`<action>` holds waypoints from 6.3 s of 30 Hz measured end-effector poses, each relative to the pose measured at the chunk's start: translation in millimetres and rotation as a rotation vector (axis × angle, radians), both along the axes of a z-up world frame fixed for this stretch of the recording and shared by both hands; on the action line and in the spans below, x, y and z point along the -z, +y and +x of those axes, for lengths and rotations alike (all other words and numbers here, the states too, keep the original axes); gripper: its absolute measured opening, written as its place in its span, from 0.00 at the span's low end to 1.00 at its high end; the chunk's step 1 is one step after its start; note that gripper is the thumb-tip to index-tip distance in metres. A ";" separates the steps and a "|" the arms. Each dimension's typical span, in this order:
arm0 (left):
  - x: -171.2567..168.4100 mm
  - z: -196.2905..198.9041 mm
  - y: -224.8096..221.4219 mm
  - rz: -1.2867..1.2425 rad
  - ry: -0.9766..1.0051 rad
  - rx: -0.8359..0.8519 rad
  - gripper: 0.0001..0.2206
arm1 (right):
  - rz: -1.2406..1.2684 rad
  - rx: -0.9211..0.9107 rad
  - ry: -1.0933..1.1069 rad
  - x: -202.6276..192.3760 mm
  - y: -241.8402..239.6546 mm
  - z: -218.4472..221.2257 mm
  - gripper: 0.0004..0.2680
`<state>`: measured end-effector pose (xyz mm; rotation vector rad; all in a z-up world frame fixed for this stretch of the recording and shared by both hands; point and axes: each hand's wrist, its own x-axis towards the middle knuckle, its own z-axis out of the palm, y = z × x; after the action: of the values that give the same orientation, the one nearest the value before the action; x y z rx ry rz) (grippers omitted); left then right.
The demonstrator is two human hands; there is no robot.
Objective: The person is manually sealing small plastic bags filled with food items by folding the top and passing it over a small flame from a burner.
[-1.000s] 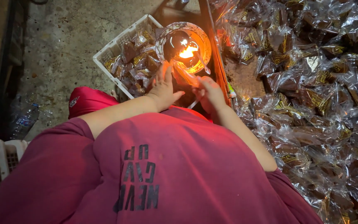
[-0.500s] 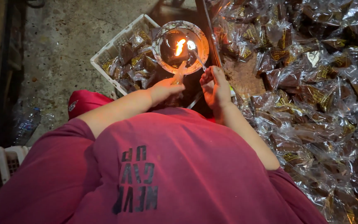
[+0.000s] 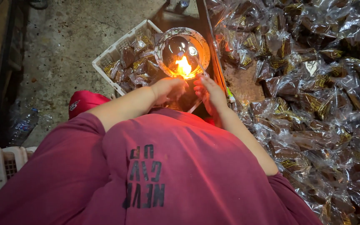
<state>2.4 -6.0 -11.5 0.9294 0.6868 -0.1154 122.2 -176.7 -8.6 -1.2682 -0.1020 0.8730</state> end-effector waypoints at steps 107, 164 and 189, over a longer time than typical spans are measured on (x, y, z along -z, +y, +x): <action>28.4 -12.0 -5.8 0.111 -0.170 0.047 0.18 | -0.114 -0.099 -0.005 -11.6 1.2 -10.3 0.15; 106.9 -88.5 67.7 0.356 0.208 0.123 0.27 | -0.253 -0.031 -0.393 -8.0 -3.0 -29.7 0.07; 238.1 -161.5 184.6 -0.323 0.326 -0.249 0.25 | -1.116 -0.146 -1.202 -68.9 -125.2 -41.4 0.32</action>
<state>-159.1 178.6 -249.6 0.5124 1.0465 -0.1534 80.8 -302.0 60.3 -2.7380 -0.7354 0.0892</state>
